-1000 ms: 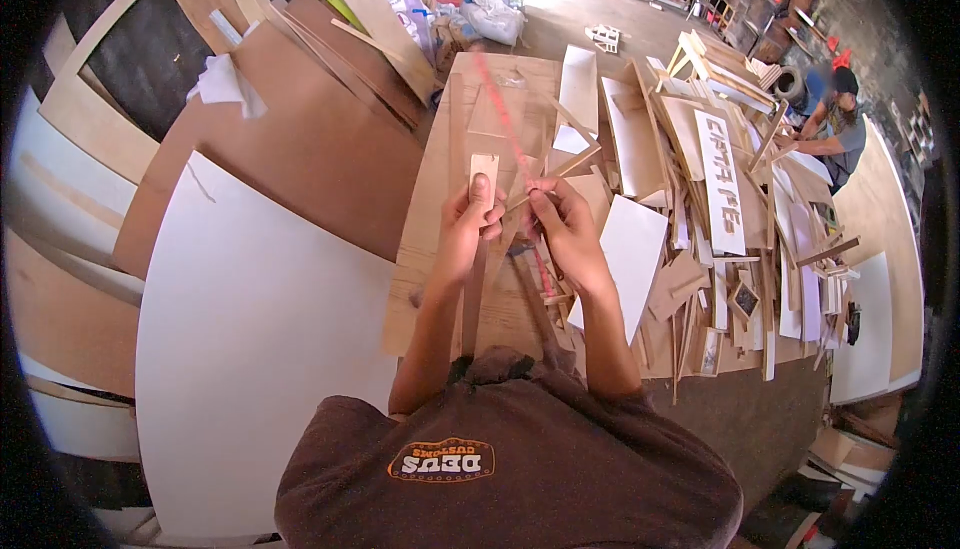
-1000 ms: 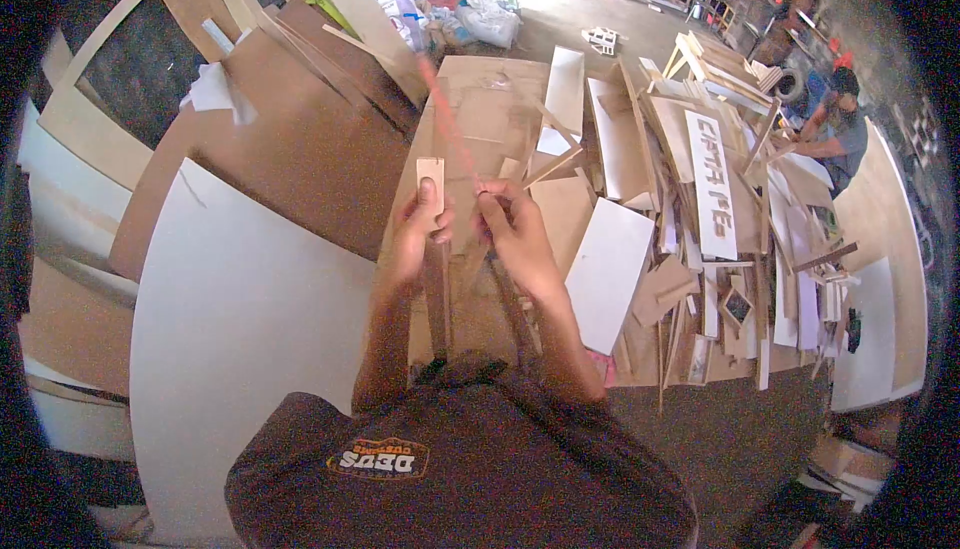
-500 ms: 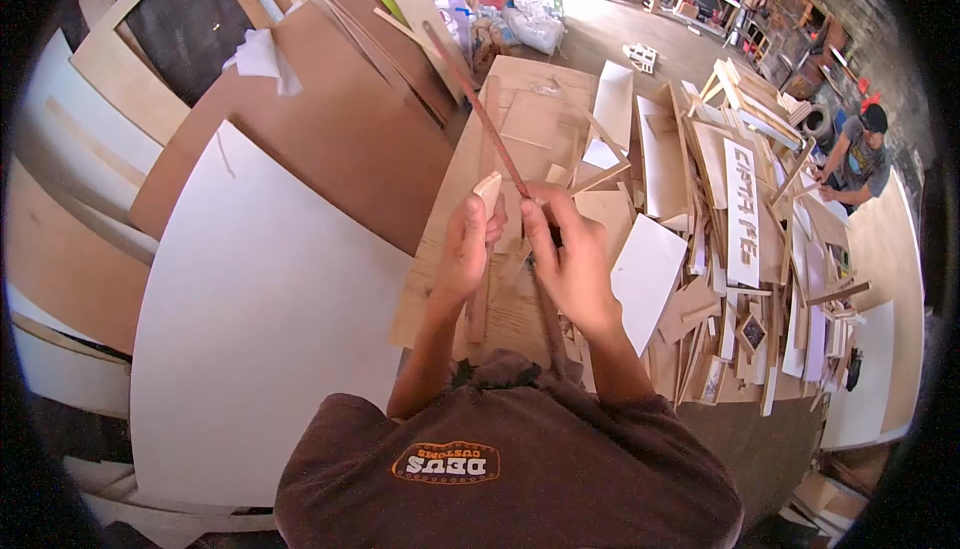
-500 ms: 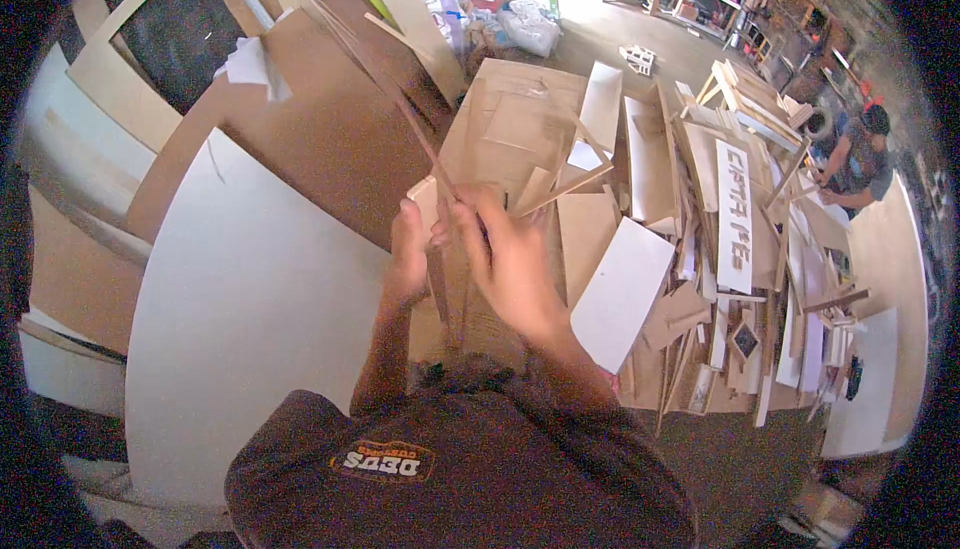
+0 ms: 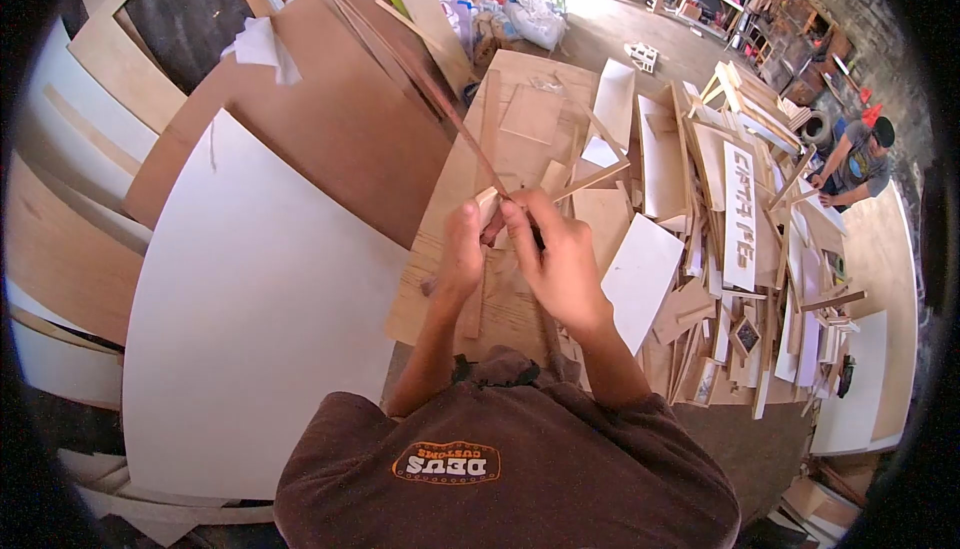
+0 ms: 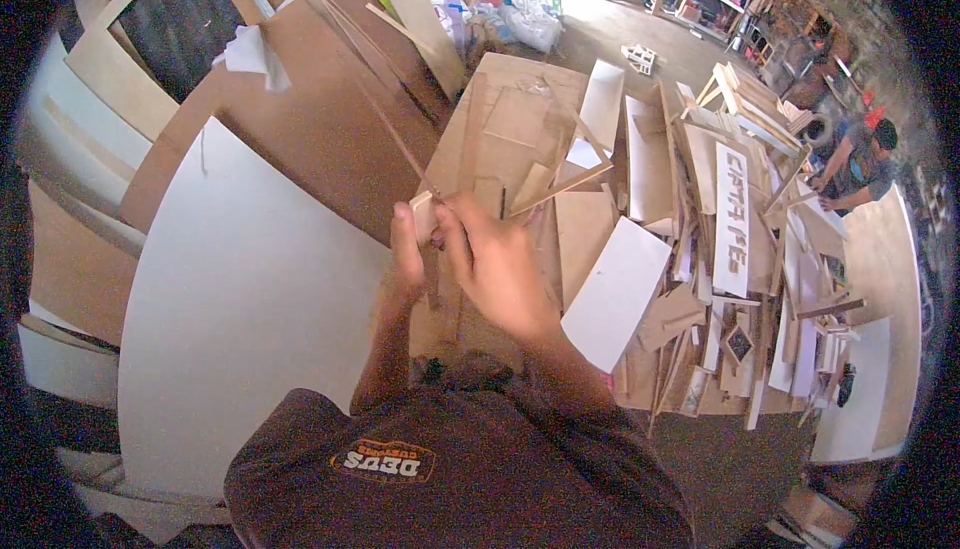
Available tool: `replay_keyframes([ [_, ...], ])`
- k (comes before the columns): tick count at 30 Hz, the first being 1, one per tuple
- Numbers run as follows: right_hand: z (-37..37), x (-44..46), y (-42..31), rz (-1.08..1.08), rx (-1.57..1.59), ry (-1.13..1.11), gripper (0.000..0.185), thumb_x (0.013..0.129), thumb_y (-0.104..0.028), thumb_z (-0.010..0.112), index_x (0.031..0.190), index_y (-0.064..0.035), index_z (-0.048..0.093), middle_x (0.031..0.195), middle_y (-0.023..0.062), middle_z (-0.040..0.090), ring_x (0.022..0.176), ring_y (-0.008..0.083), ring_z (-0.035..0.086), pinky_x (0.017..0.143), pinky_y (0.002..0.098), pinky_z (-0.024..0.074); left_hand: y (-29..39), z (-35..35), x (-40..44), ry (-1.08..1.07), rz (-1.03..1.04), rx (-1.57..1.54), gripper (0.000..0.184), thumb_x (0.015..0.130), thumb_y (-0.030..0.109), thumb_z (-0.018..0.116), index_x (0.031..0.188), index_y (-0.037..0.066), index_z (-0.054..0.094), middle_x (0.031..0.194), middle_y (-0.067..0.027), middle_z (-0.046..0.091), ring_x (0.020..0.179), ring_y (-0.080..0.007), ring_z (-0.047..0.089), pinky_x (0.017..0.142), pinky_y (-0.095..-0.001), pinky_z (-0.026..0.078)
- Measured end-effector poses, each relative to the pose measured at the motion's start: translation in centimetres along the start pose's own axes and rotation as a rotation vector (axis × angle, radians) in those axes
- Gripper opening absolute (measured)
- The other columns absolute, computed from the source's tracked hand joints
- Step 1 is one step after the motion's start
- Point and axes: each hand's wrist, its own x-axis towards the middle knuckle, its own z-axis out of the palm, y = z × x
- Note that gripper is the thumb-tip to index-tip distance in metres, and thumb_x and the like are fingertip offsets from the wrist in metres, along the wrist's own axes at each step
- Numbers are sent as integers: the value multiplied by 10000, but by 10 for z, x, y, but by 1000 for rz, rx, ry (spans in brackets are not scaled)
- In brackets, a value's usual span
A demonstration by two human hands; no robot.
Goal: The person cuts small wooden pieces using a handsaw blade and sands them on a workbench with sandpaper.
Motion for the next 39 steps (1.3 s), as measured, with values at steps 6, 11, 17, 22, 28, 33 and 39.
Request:
replay_keyframes([
  [6, 4, 3, 2, -18, -46, 42, 91, 971, -126, 545, 998, -41, 565, 730, 184, 668, 690, 379, 674, 585, 466, 519, 8, 1, 7, 67, -127, 27, 544, 1028, 479, 315, 788, 53, 553, 660, 42, 391, 606, -80, 344, 535, -277, 271],
  [11, 6, 3, 4, -34, -108, 46, 87, 969, -136, 552, 983, -51, 563, 721, 187, 660, 683, 389, 666, 581, 491, 506, 11, 6, 8, 67, -146, -110, 485, 1025, 439, 361, 813, 56, 569, 663, 57, 392, 608, -68, 337, 544, -263, 267],
  [17, 12, 4, 8, -76, -322, 52, 144, 951, -103, 587, 1073, -29, 609, 697, 202, 618, 605, 358, 636, 530, 414, 482, 13, 14, 14, 166, -184, -91, 476, 1028, 411, 360, 786, 47, 549, 656, 53, 416, 605, -70, 354, 530, -273, 276],
  [22, 17, 7, 9, -127, -423, 87, 172, 949, -137, 591, 1092, -46, 621, 662, 188, 620, 567, 351, 630, 508, 436, 492, 1, 11, 19, 189, -65, -40, 494, 1041, 358, 345, 728, 24, 529, 630, 35, 424, 602, -73, 373, 520, -279, 280],
  [28, 21, 3, 17, -109, -415, 193, 183, 936, -104, 604, 1106, -43, 630, 668, 196, 619, 564, 352, 632, 499, 429, 485, 7, 23, 20, 220, 62, 77, 497, 1051, 343, 345, 730, 8, 523, 627, 21, 424, 604, -73, 374, 524, -274, 286],
  [33, 12, 1, 30, -62, -290, 175, 172, 937, -103, 619, 1088, -27, 647, 657, 204, 603, 547, 325, 633, 496, 380, 477, -1, 13, 25, 75, -191, -200, 467, 1047, 381, 358, 768, 43, 518, 651, 43, 395, 601, -76, 344, 529, -269, 274],
  [39, -13, -13, 26, 118, -217, 334, 176, 971, -141, 577, 1106, -33, 613, 689, 197, 630, 602, 329, 665, 535, 395, 494, -5, -34, 33, 132, -176, -199, 522, 1007, 601, 326, 883, 128, 509, 717, 57, 420, 658, -72, 383, 580, -229, 315],
])
